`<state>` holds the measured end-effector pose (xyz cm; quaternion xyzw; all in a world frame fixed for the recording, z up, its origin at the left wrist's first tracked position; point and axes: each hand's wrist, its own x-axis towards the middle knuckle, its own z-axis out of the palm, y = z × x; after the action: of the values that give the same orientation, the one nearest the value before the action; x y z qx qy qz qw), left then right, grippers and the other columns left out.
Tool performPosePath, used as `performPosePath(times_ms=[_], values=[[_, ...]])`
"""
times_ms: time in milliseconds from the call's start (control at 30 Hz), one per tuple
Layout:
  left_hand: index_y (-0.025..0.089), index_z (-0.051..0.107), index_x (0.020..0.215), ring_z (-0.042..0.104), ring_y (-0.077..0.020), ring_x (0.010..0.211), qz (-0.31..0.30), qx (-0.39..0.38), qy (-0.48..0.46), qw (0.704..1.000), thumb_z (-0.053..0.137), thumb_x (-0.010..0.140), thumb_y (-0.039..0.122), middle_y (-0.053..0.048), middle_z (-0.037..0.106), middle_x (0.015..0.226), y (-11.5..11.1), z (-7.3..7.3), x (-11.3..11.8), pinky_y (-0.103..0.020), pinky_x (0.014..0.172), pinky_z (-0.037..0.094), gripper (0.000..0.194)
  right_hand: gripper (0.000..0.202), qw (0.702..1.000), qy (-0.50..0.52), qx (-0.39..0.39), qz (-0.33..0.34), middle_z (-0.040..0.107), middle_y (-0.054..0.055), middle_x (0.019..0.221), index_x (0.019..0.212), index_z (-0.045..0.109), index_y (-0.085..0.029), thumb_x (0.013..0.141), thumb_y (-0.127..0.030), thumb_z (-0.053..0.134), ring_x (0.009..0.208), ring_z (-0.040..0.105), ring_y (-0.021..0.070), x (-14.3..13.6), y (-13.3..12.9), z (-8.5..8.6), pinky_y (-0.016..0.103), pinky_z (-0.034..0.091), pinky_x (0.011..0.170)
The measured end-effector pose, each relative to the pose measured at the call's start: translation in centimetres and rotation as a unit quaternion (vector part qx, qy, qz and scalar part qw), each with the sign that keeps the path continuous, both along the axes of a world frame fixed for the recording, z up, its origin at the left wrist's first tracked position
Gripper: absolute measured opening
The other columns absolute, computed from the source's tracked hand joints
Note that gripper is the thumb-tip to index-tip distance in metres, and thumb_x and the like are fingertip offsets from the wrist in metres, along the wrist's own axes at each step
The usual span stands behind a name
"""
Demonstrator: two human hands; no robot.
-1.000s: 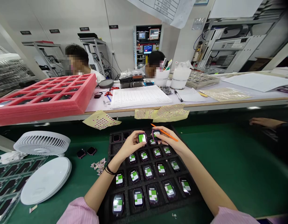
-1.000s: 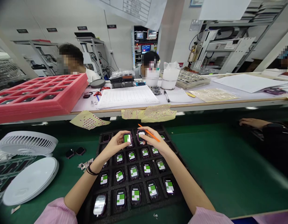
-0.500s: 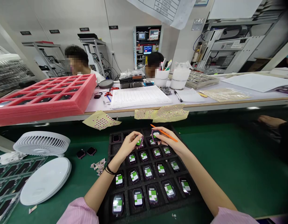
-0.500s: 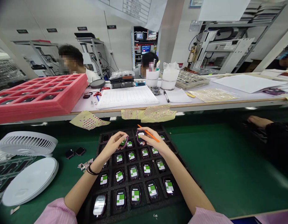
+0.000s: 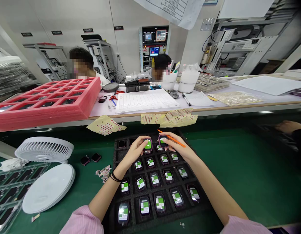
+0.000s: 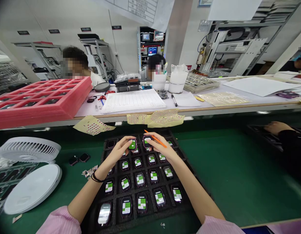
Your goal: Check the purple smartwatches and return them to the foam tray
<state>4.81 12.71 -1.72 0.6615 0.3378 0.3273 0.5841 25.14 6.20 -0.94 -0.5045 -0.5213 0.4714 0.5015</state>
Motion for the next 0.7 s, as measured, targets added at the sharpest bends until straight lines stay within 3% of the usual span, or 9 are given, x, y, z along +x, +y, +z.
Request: performPosePath(times_ms=[233,367,500,700], values=[[0.017,0.059,0.084,0.050,-0.0086,0.057,0.041,-0.043,-0.014,0.998,0.063,0.075,0.051,0.002,0.054,0.070,-0.4,0.5,0.2,-0.017,0.046,0.038,0.036,0.032,1.000,0.004,0.003,-0.006,0.056,0.000,0.068,0.109,0.063,-0.024,0.083,-0.041,0.060,0.050,0.051,0.0093,-0.5,0.1,-0.2,0.020,0.026,0.038],[0.017,0.063,0.095,0.051,-0.0091,0.054,0.027,-0.039,-0.013,0.999,0.052,0.083,0.052,0.000,0.057,0.071,-0.3,0.4,0.1,-0.018,0.041,0.031,0.039,0.032,1.000,0.004,0.004,-0.012,0.057,0.001,0.073,0.108,0.063,-0.024,0.082,-0.043,0.061,0.049,0.050,0.0092,-0.3,0.2,-0.5,0.021,0.025,0.037],[0.018,0.059,0.111,0.055,-0.0117,0.065,0.002,-0.021,-0.025,0.999,0.058,0.080,0.047,-0.002,0.058,0.084,-0.1,0.1,0.0,-0.018,0.044,0.035,0.042,0.034,1.000,-0.003,0.001,-0.013,0.056,0.000,0.066,0.110,0.062,-0.023,0.083,-0.044,0.060,0.047,0.046,0.0091,-0.1,0.3,-0.6,0.022,0.025,0.039],[0.017,0.055,0.112,0.050,-0.0096,0.062,-0.012,-0.003,-0.031,0.999,0.063,0.078,0.045,-0.003,0.058,0.086,0.2,-0.5,0.1,-0.018,0.043,0.032,0.045,0.034,1.000,0.000,-0.004,-0.017,0.061,0.002,0.076,0.111,0.062,-0.023,0.083,-0.043,0.060,0.049,0.049,0.0088,-0.1,0.3,-0.6,0.022,0.026,0.039]])
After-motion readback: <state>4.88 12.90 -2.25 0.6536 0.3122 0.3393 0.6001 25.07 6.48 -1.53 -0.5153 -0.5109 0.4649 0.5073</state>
